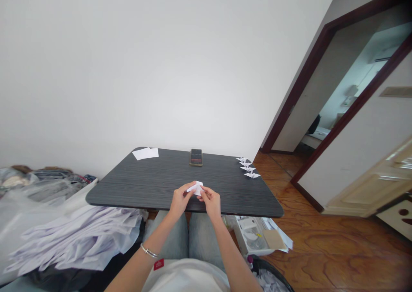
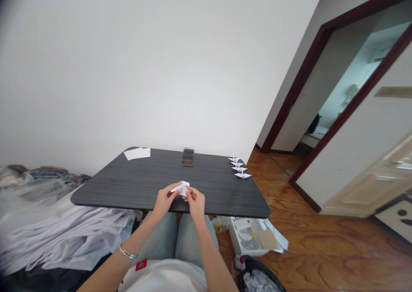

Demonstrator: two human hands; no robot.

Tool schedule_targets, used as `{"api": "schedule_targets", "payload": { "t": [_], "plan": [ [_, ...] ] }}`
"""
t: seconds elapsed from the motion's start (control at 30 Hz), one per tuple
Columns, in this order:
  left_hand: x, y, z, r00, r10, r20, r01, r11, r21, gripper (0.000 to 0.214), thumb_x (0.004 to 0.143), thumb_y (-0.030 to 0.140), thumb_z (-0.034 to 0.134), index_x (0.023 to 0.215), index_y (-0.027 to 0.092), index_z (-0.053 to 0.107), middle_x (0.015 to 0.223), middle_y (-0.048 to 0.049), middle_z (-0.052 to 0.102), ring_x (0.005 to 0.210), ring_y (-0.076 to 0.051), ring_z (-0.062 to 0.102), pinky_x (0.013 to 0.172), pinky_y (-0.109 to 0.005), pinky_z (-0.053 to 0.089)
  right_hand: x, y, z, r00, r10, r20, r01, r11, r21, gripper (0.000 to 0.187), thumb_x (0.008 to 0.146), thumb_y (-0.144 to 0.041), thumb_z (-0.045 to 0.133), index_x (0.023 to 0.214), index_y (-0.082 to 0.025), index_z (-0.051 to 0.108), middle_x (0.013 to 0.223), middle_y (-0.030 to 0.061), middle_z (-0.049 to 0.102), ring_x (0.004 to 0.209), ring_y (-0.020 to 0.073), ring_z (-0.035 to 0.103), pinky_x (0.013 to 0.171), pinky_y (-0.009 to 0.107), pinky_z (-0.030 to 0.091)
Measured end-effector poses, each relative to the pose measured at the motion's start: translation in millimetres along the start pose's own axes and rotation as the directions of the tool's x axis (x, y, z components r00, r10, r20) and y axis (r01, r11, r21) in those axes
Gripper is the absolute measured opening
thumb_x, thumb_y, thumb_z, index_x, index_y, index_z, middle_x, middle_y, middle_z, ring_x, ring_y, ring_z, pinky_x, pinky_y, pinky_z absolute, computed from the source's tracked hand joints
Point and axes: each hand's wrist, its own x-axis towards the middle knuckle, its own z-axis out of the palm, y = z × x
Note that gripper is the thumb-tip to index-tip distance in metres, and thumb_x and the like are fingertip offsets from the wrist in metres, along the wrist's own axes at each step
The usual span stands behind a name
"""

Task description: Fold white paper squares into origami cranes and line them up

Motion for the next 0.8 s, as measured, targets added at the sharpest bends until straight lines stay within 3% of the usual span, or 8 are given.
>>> {"api": "schedule_targets", "payload": {
  "t": [0.53, 0.67, 0.8],
  "plan": [
    [-0.1, 1.0, 0.1, 1.000, -0.016, 0.001, 0.016, 1.000, -0.009, 0.030, 0.073, 0.025, 0.056, 0.101, 0.019, 0.064, 0.107, -0.0081, 0.064, 0.096, -0.023, 0.060, 0.085, -0.039, 0.047, -0.3, -1.4, 0.0, 1.000, -0.002, -0.010, 0.003, 1.000, 0.018, 0.038, 0.068, -0.040, 0.061, 0.093, -0.011, 0.066, 0.066, 0.0052, 0.069, 0.057, 0.0200, 0.065, 0.053, 0.031, 0.055],
    [1.6, -0.7, 0.5, 0.999, 0.033, 0.026, -0.033, 0.999, -0.006, 0.031, 0.071, 0.020, 0.059, 0.102, 0.020, 0.063, 0.110, -0.0072, 0.062, 0.101, -0.022, 0.057, 0.089, -0.038, 0.044, -0.1, -2.4, -0.7, 1.000, 0.000, -0.010, 0.000, 1.000, 0.025, 0.037, 0.068, -0.038, 0.061, 0.093, -0.010, 0.066, 0.066, 0.0056, 0.069, 0.056, 0.0199, 0.064, 0.053, 0.031, 0.055],
    [2.6, -0.9, -0.8, 0.996, 0.081, 0.046, -0.082, 0.997, 0.016, 0.035, 0.072, 0.010, 0.050, 0.102, 0.020, 0.063, 0.112, -0.0059, 0.061, 0.105, -0.020, 0.054, 0.094, -0.038, 0.040, -0.1, -3.2, -1.4, 1.000, -0.001, -0.004, 0.001, 1.000, 0.028, 0.036, 0.069, -0.036, 0.061, 0.093, -0.010, 0.066, 0.066, 0.0055, 0.069, 0.057, 0.0198, 0.064, 0.053, 0.030, 0.055]
  ]
}}
